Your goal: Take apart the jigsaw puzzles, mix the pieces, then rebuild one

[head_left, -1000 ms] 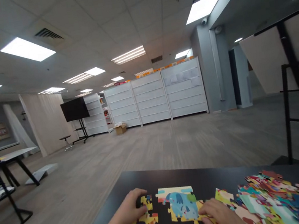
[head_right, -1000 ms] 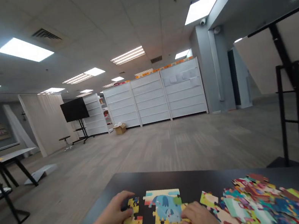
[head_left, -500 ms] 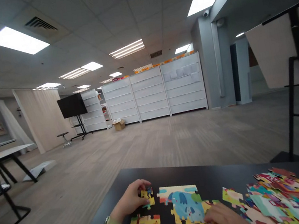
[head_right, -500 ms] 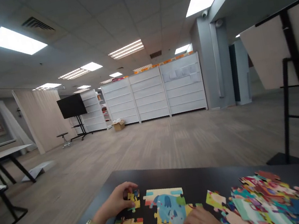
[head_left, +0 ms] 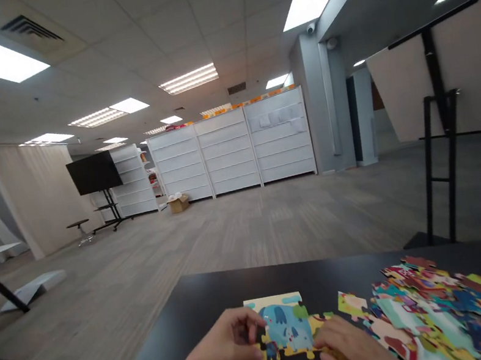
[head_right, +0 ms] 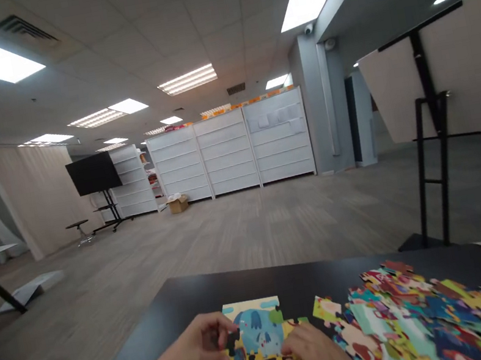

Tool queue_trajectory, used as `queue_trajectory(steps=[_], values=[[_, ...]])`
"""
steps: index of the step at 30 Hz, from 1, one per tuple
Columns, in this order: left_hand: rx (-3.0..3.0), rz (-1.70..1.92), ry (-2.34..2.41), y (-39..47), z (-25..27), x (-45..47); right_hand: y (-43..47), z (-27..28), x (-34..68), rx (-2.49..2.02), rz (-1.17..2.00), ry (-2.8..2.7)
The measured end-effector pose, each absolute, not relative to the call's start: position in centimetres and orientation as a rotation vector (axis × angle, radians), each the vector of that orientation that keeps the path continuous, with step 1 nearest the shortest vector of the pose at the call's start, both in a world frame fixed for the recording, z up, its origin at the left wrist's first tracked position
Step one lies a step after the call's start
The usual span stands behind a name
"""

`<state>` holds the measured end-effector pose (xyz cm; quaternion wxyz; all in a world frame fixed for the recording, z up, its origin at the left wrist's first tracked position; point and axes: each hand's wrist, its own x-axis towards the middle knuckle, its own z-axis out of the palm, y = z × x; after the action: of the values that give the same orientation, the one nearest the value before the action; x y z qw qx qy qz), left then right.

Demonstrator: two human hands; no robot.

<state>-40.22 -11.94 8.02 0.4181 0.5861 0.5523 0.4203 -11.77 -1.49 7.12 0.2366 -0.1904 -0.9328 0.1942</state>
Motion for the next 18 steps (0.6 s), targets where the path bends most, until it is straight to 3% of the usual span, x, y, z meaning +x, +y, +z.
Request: queue_trajectory(steps=[9, 18], values=[[1.871, 0.767, 1.680, -13.2, 10.6, -39.6, -2.5, 8.1, -11.7, -0.537, 0.578, -2.583], [1.788, 0.418, 1.939, -14.7, 10.3, -44.7, -2.4, 7.4, -11.9, -0.440, 0.616, -2.640]])
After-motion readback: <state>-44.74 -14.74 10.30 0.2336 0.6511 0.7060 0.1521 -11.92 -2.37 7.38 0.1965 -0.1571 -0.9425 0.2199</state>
